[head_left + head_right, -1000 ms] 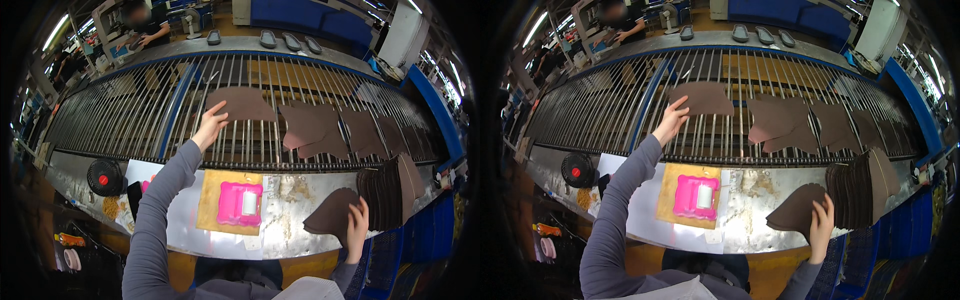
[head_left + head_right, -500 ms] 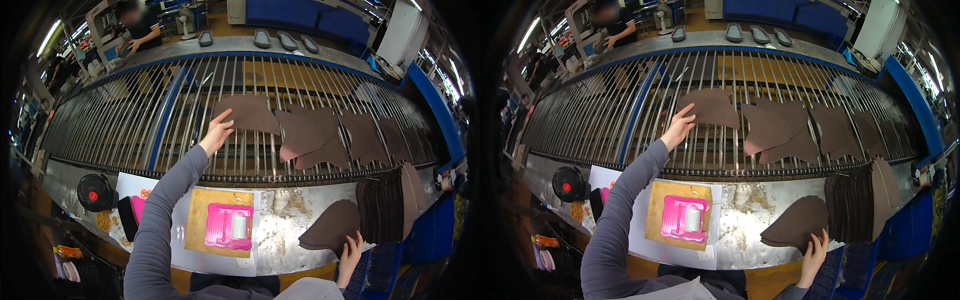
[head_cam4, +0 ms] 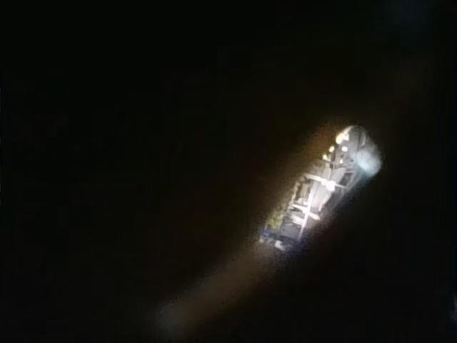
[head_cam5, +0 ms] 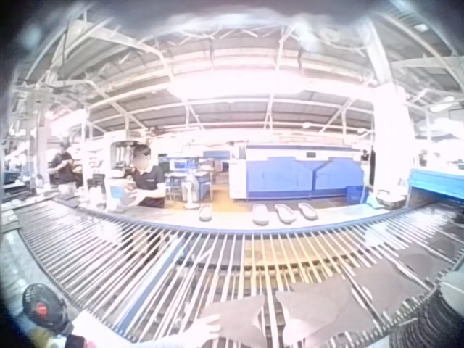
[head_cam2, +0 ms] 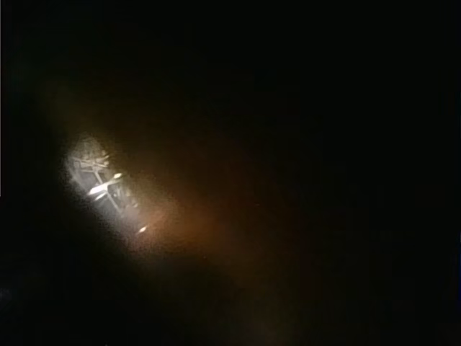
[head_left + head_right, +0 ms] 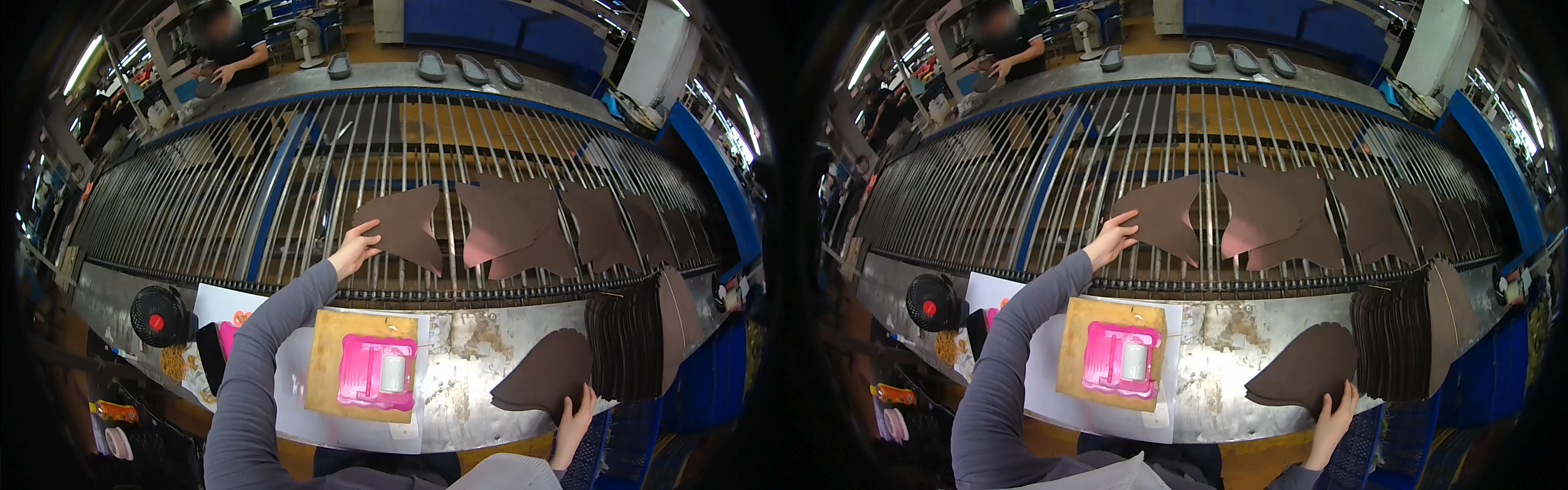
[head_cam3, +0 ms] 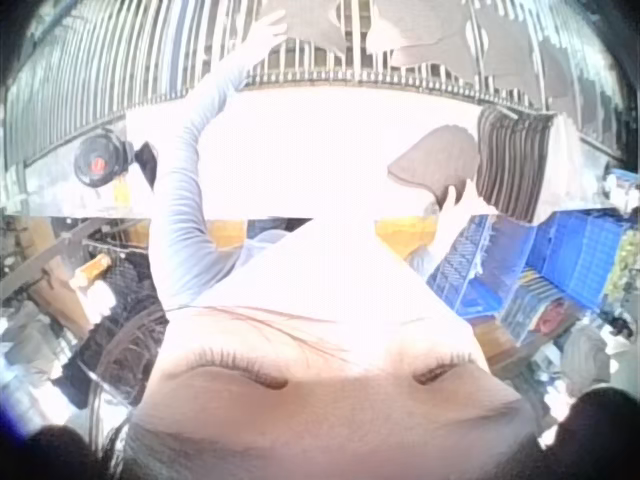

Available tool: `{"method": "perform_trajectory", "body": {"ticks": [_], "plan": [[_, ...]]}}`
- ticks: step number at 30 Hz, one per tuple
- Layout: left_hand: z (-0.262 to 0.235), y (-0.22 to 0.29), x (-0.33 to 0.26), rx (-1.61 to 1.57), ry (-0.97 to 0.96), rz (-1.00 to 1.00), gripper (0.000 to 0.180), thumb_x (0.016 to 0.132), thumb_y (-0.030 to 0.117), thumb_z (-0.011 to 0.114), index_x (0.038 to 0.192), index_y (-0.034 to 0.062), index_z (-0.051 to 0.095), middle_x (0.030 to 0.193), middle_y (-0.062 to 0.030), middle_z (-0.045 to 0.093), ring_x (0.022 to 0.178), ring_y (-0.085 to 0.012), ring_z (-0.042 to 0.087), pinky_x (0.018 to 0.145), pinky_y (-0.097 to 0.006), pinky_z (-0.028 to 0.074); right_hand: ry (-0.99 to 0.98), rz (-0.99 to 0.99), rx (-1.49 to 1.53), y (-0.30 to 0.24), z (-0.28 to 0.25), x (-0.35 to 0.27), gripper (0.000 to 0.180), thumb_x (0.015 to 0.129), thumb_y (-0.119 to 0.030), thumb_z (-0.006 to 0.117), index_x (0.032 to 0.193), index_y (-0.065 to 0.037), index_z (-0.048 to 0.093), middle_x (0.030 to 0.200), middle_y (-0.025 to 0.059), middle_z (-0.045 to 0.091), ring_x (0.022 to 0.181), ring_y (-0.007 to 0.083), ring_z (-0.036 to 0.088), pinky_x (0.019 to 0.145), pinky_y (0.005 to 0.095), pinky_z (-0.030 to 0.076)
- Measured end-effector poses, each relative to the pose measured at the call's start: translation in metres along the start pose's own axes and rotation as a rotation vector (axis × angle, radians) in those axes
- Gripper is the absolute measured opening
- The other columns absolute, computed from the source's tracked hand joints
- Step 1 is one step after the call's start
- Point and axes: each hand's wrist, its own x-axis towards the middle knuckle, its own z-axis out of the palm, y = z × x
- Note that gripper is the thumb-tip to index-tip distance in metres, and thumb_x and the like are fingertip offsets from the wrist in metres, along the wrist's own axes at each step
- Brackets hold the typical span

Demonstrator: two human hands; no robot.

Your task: The person repeatedly rubs brown material pieces against a pink block on a wooden block. They pick up each piece, rub it on the block, and place it on a conveyor belt. The process is repeated for multiple pieces throughout the clip.

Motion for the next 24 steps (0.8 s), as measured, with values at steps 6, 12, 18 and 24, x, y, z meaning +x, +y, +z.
{"method": "perform_trajectory", "body": {"ticks": [6,12,18,24], "plan": [[0.001,0.012,-0.015,0.039,0.027,-0.06,0.076,0.096,0.01,0.061,0.155,0.0173,0.014,0.149,-0.0143,0.034,0.132,-0.0295,0.045,0.105,-0.047,0.044,-0.025,0.177,-0.112,0.02,0.017,0.01,0.068,0.071,-0.013,0.081,0.129,0.009,0.054,0.127,0.0225,0.052,0.119,0.0396,0.052,0.103,0.0423,0.041],[-0.027,0.055,-0.094,0.289,-0.124,-0.176,0.068,0.094,0.02,0.065,0.152,0.0126,0.029,0.146,-0.013,0.04,0.13,-0.0269,0.047,0.106,-0.043,0.042,0.014,0.242,-0.19,0.035,0.017,0.024,0.073,0.062,-0.02,0.088,0.122,0.007,0.058,0.122,0.0247,0.054,0.116,0.0402,0.054,0.099,0.0445,0.043],[-0.048,0.081,-0.231,0.427,-0.108,-0.074,0.052,0.095,0.024,0.063,0.142,0.0086,0.047,0.14,-0.0058,0.049,0.123,-0.017,0.053,0.105,-0.036,0.042,-0.118,0.287,-0.199,0.05,0.012,0.048,0.068,0.054,-0.021,0.094,0.107,0.005,0.06,0.116,0.0247,0.059,0.11,0.0412,0.058,0.096,0.0434,0.047],[-0.068,0.072,-0.316,0.508,-0.058,-0.024,0.046,0.096,0.018,0.06,0.14,0.0067,0.05,0.137,-0.0025,0.055,0.119,-0.0132,0.056,0.101,-0.031,0.044,-0.207,0.343,-0.112,0.083,0.018,0.076,0.077,0.05,-0.021,0.097,0.11,0.009,0.059,0.116,0.0269,0.061,0.105,0.0401,0.062,0.091,0.0421,0.051]]}}
